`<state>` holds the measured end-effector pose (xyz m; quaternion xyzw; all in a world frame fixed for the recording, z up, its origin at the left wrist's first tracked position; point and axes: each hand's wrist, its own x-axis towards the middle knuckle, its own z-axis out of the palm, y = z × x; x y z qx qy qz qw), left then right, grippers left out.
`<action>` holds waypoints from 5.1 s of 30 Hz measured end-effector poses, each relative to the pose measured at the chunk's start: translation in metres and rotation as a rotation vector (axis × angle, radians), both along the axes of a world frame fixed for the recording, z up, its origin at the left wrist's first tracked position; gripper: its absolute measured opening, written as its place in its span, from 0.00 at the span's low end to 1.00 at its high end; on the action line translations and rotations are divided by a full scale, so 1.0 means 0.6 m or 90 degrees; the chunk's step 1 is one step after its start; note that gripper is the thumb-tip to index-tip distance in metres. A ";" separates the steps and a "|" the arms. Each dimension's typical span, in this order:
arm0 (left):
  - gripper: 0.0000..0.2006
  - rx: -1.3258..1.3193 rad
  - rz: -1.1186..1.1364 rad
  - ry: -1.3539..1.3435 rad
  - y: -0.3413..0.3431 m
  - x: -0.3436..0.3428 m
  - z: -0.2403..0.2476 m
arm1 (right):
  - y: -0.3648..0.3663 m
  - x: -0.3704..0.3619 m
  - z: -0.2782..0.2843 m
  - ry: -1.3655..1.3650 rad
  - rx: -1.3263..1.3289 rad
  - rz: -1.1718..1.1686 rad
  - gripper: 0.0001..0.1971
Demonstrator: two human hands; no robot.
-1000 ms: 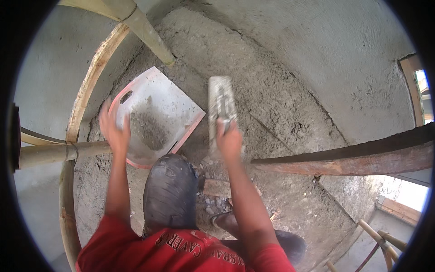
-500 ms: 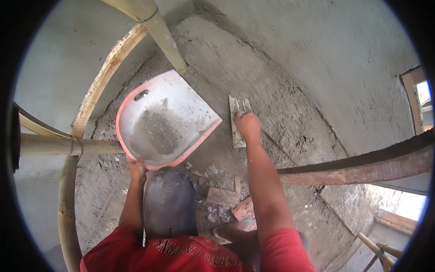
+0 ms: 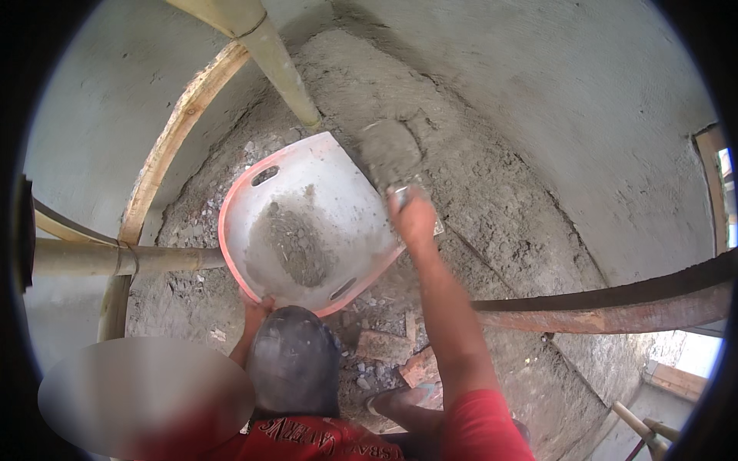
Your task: The person applies plaster to a concrete wall using a trowel and then carries a container filled with plaster through an active work zone.
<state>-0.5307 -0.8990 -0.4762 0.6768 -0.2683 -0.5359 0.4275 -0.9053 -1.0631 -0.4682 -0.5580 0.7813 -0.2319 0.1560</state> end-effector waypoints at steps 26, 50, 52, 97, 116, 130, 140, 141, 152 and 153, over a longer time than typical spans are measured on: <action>0.40 -0.228 -0.326 -1.053 -0.664 -0.075 0.432 | -0.213 0.026 -0.031 -0.058 0.139 0.040 0.31; 0.31 -0.166 -0.331 -1.029 -0.672 -0.086 0.444 | 0.006 0.117 0.138 -0.010 0.130 0.120 0.24; 0.31 -0.173 -0.336 -1.023 -0.673 -0.099 0.446 | -0.002 0.052 0.088 -0.087 0.120 -0.044 0.28; 0.39 -0.185 -0.310 -1.113 -0.686 -0.100 0.422 | -0.246 -0.033 -0.013 -0.135 0.156 0.079 0.35; 0.37 -0.222 -0.306 -1.139 -0.681 -0.101 0.409 | -0.554 0.133 -0.072 -0.384 -0.032 0.093 0.33; 0.21 -0.240 -0.362 -0.942 -0.681 -0.057 0.406 | -0.178 0.036 0.139 0.087 -0.060 0.123 0.24; 0.30 -0.170 -0.372 -1.020 -0.668 -0.069 0.430 | -0.106 0.077 0.259 0.222 0.181 0.355 0.18; 0.30 -0.159 -0.367 -1.028 -0.665 -0.064 0.435 | -0.115 0.059 0.270 0.142 0.180 0.331 0.18; 0.34 -0.224 -0.361 -1.062 -0.679 -0.078 0.418 | -0.191 -0.028 -0.006 -0.026 0.025 -0.017 0.30; 0.36 -0.239 -0.356 -1.074 -0.682 -0.067 0.419 | -0.223 -0.014 -0.016 -0.026 0.041 0.004 0.31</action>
